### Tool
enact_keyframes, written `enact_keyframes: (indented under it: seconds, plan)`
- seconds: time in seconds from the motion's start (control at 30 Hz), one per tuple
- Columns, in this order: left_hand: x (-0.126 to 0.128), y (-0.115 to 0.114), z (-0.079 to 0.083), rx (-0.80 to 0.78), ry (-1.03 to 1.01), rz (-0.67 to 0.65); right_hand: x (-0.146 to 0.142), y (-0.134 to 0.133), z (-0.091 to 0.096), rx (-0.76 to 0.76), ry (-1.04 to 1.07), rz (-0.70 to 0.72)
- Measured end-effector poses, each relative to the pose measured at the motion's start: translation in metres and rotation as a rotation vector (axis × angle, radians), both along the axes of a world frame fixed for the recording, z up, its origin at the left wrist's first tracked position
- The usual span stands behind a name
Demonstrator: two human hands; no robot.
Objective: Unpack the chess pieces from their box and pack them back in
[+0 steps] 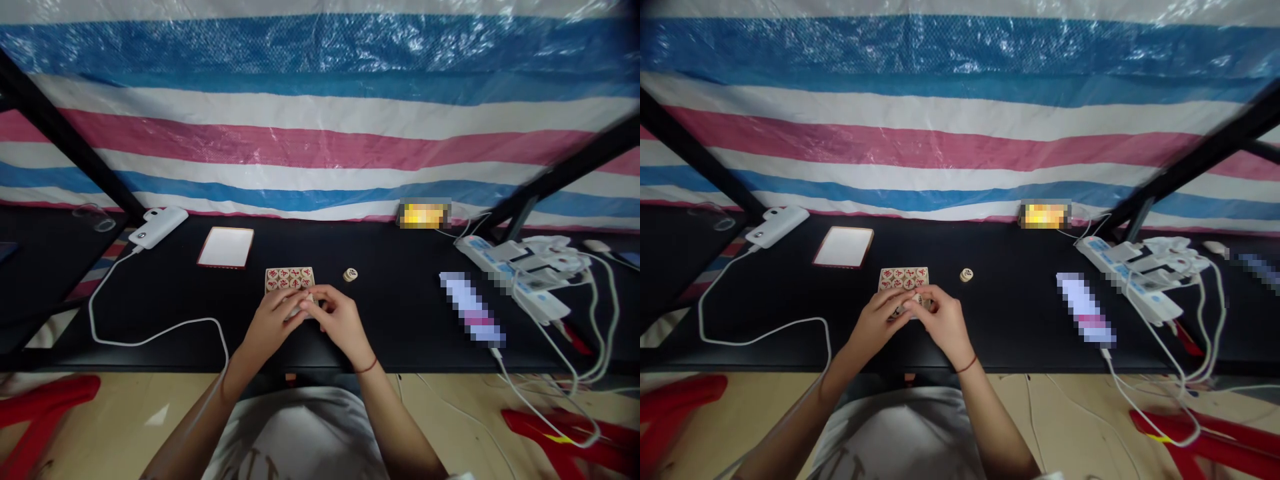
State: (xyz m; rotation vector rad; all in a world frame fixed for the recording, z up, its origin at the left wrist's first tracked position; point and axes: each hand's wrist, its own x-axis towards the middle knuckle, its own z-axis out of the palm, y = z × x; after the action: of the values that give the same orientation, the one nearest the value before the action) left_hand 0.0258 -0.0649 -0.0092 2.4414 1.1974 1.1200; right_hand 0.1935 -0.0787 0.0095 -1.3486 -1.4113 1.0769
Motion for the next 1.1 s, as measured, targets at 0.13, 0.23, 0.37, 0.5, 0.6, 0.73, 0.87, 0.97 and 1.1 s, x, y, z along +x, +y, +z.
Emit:
enact_keyframes:
  seconds: [0.13, 0.23, 0.37, 0.5, 0.6, 0.73, 0.87, 0.97, 1.1]
  plan:
    - [-0.003, -0.003, 0.000, -0.079, 0.002, 0.055, 0.009, 0.008, -0.012, -0.056, 0.127, -0.029]
    - [-0.006, -0.002, -0.002, -0.087, 0.086, 0.065, 0.017, 0.012, -0.021, -0.077, 0.192, -0.161]
    - [-0.007, 0.000, -0.007, -0.043, 0.196, 0.014, 0.020, 0.007, -0.027, -0.108, 0.236, -0.157]
    - [-0.008, -0.001, -0.009, -0.007, 0.238, -0.001, 0.019, 0.000, -0.028, -0.089, 0.219, -0.132]
    - [-0.008, -0.003, -0.009, 0.009, 0.249, -0.009, 0.019, -0.005, -0.028, -0.034, 0.157, -0.139]
    - [-0.007, -0.004, -0.009, 0.019, 0.270, 0.000, 0.019, -0.009, -0.026, 0.009, 0.098, -0.097]
    - [-0.006, -0.005, -0.013, 0.041, 0.274, 0.023, 0.017, -0.012, -0.022, -0.006, 0.076, -0.061]
    - [-0.005, -0.006, -0.014, 0.046, 0.273, 0.032, 0.014, -0.013, -0.020, -0.013, 0.034, -0.067]
    - [-0.004, -0.006, -0.013, 0.050, 0.278, 0.050, 0.011, -0.015, -0.020, 0.025, -0.112, -0.094]
